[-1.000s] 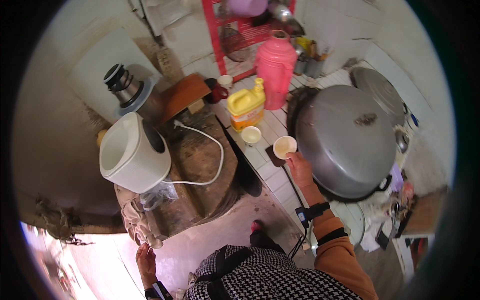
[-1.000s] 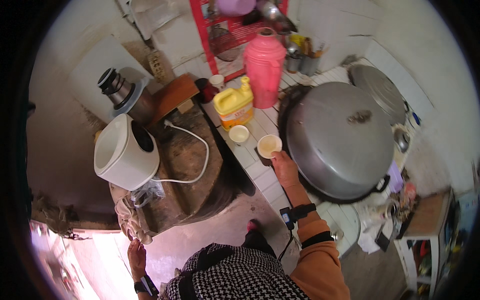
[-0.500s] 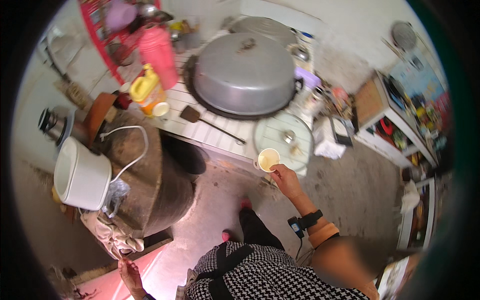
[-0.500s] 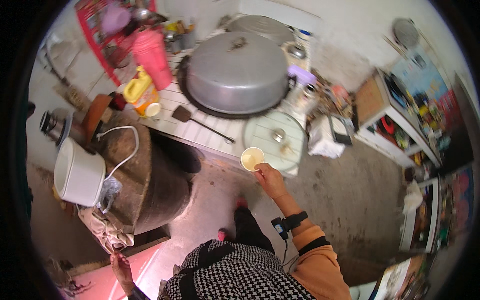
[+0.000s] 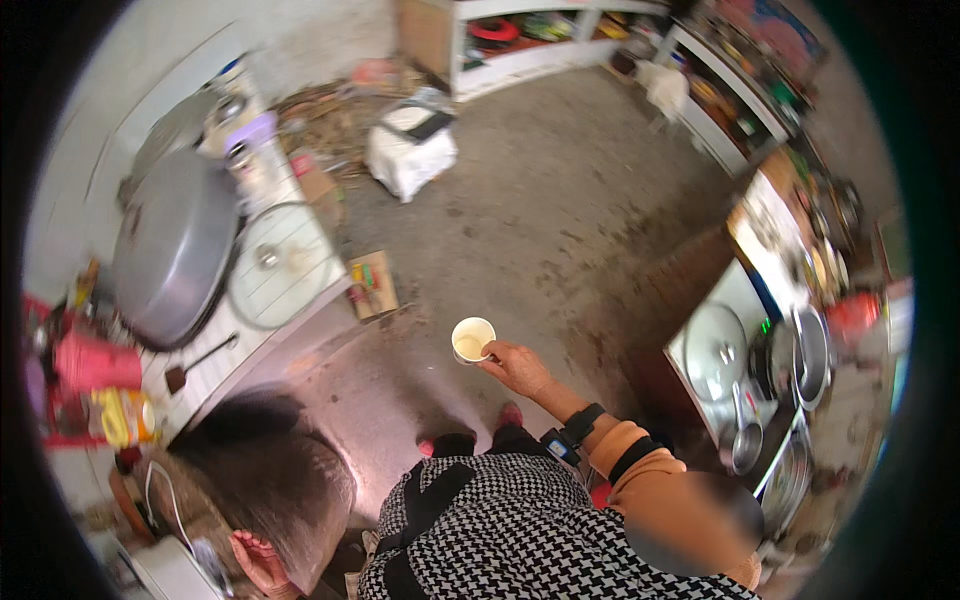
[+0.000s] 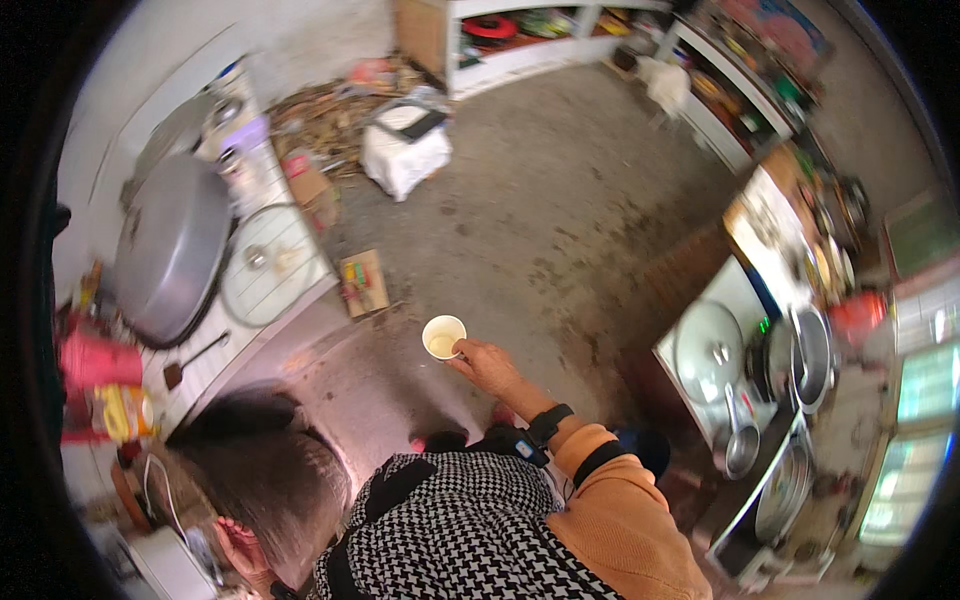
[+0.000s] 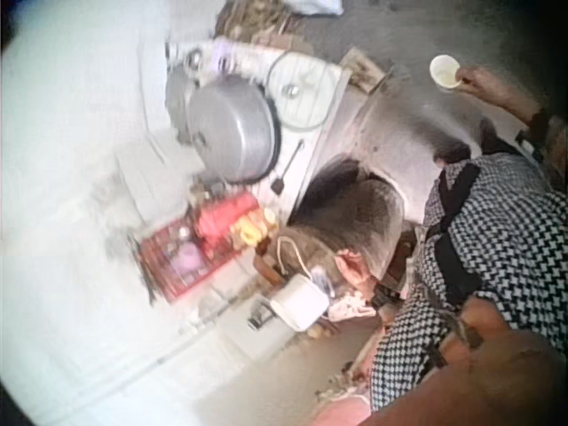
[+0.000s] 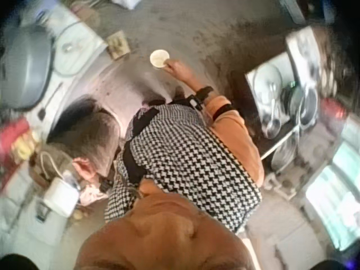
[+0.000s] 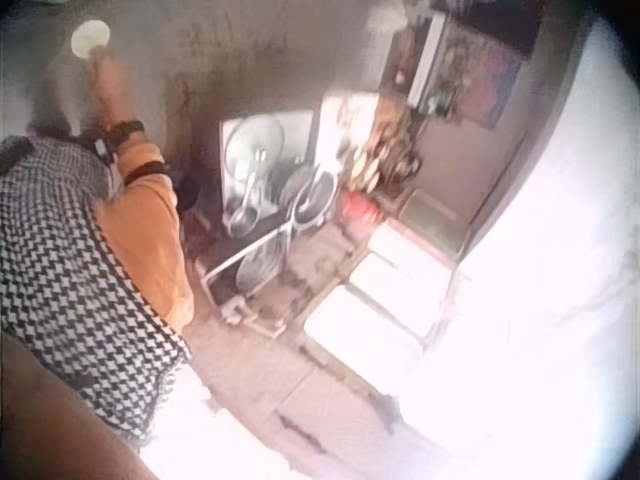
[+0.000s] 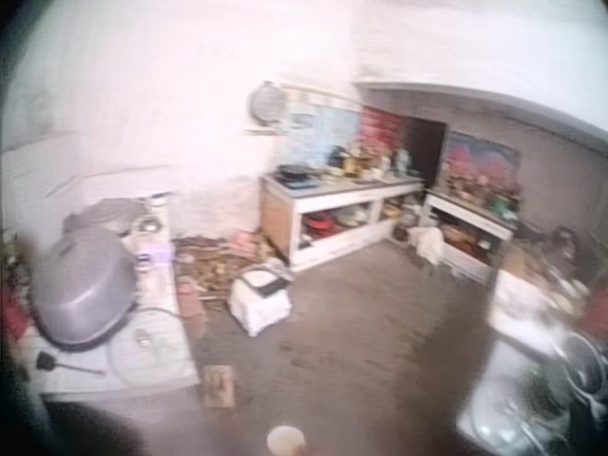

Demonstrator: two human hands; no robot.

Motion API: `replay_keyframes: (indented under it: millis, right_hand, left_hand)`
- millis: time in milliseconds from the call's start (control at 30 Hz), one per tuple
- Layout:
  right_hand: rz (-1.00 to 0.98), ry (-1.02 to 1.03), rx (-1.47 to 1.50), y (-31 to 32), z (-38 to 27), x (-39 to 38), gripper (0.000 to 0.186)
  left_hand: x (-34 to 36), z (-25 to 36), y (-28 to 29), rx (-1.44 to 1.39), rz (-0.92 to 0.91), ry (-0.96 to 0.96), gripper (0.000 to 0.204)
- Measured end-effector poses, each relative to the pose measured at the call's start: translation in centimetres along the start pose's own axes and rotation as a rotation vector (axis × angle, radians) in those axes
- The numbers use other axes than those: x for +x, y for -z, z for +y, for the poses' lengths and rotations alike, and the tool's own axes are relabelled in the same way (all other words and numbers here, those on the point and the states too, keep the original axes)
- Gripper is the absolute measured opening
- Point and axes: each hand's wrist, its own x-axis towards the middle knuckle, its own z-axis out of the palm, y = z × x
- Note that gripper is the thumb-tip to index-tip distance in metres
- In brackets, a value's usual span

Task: The person stir-fries mixed vegetables in a wok on an induction cooktop, using chopsticks to toss the contents. They add seasoning from a divided container and continue stirring until the vegetables are cooked.

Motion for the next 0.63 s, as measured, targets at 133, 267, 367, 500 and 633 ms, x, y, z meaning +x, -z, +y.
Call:
replay_keyframes:
  millis: [133, 267, 367, 500, 633]
  right_hand:
    - [0.208, -0.182, -0.053, 4.7, 4.3, -6.8, 0.021]
    - [0.350, -0.355, -0.083, 7.8, 7.8, -13.0, 0.022]
    - [0.439, -0.506, -0.049, 8.6, 9.3, -18.1, 0.023]
    - [0.620, -0.654, 0.030, 8.0, 11.1, -24.3, 0.023]
    - [0.762, -0.979, 0.417, 7.2, 12.6, -30.3, 0.023]
  left_hand:
    - [3.4, -3.6, -7.9, 0.058, -0.206, 0.176, 0.021]
    - [5.0, -8.2, -13.9, 0.088, -0.321, 0.299, 0.020]
    - [5.6, -10.9, -17.5, 0.163, -0.364, 0.377, 0.019]
    - [7.1, -14.0, -22.1, 0.243, -0.469, 0.459, 0.016]
    - [7.7, -16.2, -25.8, 0.300, -0.592, 0.492, 0.017]
